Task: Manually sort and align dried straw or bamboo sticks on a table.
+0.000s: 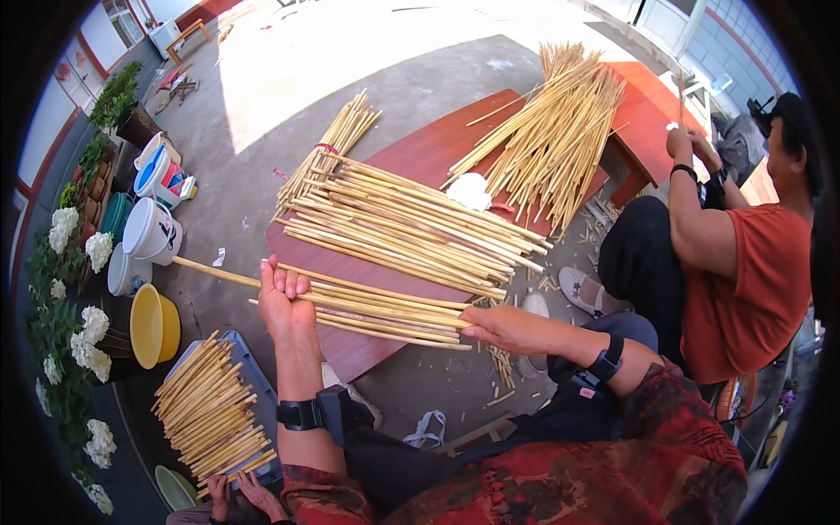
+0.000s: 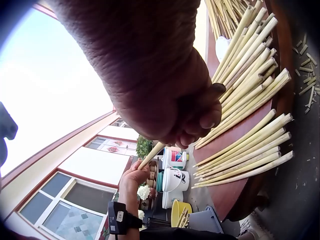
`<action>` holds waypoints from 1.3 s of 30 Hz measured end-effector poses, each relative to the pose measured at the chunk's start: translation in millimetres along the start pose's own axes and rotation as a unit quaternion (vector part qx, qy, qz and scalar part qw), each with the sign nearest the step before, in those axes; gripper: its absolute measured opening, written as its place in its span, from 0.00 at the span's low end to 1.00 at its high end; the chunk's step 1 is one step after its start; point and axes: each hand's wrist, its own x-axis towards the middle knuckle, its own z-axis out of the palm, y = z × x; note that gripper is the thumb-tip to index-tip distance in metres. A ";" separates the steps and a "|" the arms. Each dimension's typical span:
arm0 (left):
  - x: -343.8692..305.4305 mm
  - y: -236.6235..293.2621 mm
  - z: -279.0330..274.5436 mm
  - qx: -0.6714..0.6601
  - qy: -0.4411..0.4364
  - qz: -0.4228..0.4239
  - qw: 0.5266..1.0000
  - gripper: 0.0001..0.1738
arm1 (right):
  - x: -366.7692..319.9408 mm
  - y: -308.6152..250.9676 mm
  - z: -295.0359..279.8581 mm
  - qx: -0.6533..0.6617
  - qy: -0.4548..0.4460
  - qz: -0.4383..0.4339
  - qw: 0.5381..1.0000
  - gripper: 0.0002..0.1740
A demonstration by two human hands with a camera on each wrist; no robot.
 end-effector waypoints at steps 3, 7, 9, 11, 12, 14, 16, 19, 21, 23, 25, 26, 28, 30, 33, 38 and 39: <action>0.0 10.8 -5.0 0.010 0.015 0.017 1.000 0.12 | -2.9 7.8 2.5 -0.046 -0.040 0.036 0.997 0.13; -3.7 2.2 -6.4 0.023 0.010 0.024 0.999 0.13 | -3.3 15.8 9.2 -0.077 -0.004 0.015 0.997 0.11; -9.7 -6.7 -2.7 0.033 0.000 0.012 0.999 0.13 | -0.6 15.0 10.3 -0.094 0.026 0.017 0.995 0.11; -14.5 -17.2 -1.5 0.048 -0.026 -0.012 0.998 0.12 | 6.1 5.8 11.6 -0.063 0.067 0.019 0.996 0.14; -17.6 -23.1 -0.6 0.048 -0.026 -0.012 0.998 0.12 | 9.6 3.1 15.2 -0.063 0.066 0.019 0.996 0.14; -24.6 -33.1 6.2 0.073 -0.002 -0.059 0.996 0.12 | 14.7 -0.4 22.4 -0.041 0.141 -0.023 0.989 0.13; -23.2 -30.9 6.0 0.071 -0.011 -0.061 0.996 0.11 | 16.8 2.3 23.9 -0.056 0.145 -0.038 0.987 0.12; -8.1 -6.4 -3.3 0.026 -0.006 -0.027 0.999 0.11 | 21.5 12.0 21.4 -0.073 0.107 -0.030 0.991 0.12; -0.4 15.8 -11.1 0.007 -0.015 0.025 1.000 0.11 | 22.7 18.7 17.9 -0.075 0.064 -0.006 0.995 0.12; 3.3 32.9 -16.3 -0.004 -0.003 0.045 0.999 0.11 | 22.9 23.1 14.7 -0.106 0.064 -0.033 0.992 0.12; 6.0 52.4 -24.5 -0.019 0.017 0.077 0.997 0.10 | 22.6 26.4 13.1 -0.115 0.059 -0.022 0.991 0.13; 5.0 60.8 -25.0 -0.019 0.018 0.079 0.997 0.10 | 22.6 27.5 11.5 -0.125 0.056 -0.010 0.990 0.14; 3.7 77.6 -26.4 -0.029 0.068 0.145 0.987 0.10 | 22.6 27.3 3.3 -0.141 0.045 -0.003 0.989 0.15; 13.7 92.6 -53.8 -0.025 -0.028 0.160 0.986 0.10 | 24.1 27.8 -2.7 -0.158 0.034 0.005 0.987 0.16; 1.4 109.2 -48.4 0.029 0.171 0.212 0.962 0.13 | 30.9 28.3 -5.6 -0.114 0.006 0.022 0.993 0.20; -12.2 118.9 -52.5 0.148 0.180 0.291 0.928 0.13 | 45.2 20.8 -5.0 -0.106 0.001 0.064 0.992 0.19; -17.0 118.0 -49.0 0.185 0.184 0.309 0.915 0.13 | 49.1 27.2 -2.4 -0.097 0.032 0.074 0.992 0.18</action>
